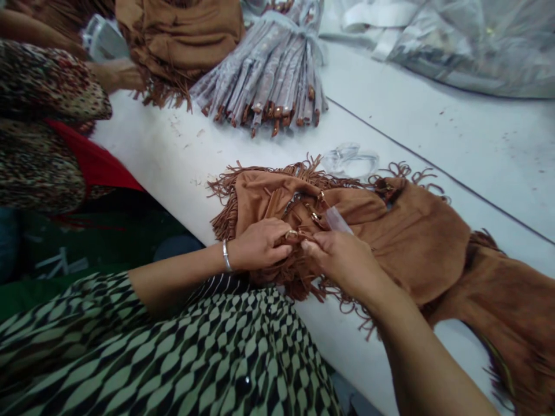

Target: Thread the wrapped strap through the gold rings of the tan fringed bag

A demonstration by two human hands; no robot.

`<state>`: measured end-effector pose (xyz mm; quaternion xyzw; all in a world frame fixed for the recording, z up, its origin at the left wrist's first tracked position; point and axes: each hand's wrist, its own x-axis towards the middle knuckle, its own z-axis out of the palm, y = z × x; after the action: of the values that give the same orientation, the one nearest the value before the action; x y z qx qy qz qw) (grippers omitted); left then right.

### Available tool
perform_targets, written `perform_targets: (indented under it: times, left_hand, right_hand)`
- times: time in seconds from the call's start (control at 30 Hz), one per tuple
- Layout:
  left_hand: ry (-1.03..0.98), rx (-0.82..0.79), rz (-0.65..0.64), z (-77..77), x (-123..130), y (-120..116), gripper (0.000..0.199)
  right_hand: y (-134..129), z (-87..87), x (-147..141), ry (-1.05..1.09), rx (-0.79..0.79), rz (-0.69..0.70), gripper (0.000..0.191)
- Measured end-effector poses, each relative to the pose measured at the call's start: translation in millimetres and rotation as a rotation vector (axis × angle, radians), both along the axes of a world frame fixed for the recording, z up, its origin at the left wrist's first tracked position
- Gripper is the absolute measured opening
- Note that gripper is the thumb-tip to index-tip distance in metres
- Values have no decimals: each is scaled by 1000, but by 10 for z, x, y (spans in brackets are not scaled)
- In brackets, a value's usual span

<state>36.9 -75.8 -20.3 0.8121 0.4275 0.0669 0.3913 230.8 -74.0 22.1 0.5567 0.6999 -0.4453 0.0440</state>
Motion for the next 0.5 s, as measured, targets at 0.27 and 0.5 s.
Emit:
perform_targets:
  times: [0.27,0.5]
  left_hand:
    - [-517,-699,-218,-60,-247,385,39]
    - [-550,-669,-377,49,-275,360,52]
  right_hand:
    - [-190,155,5,-223,653,274,34]
    - [-524,249,-154,-275,1153,407,21]
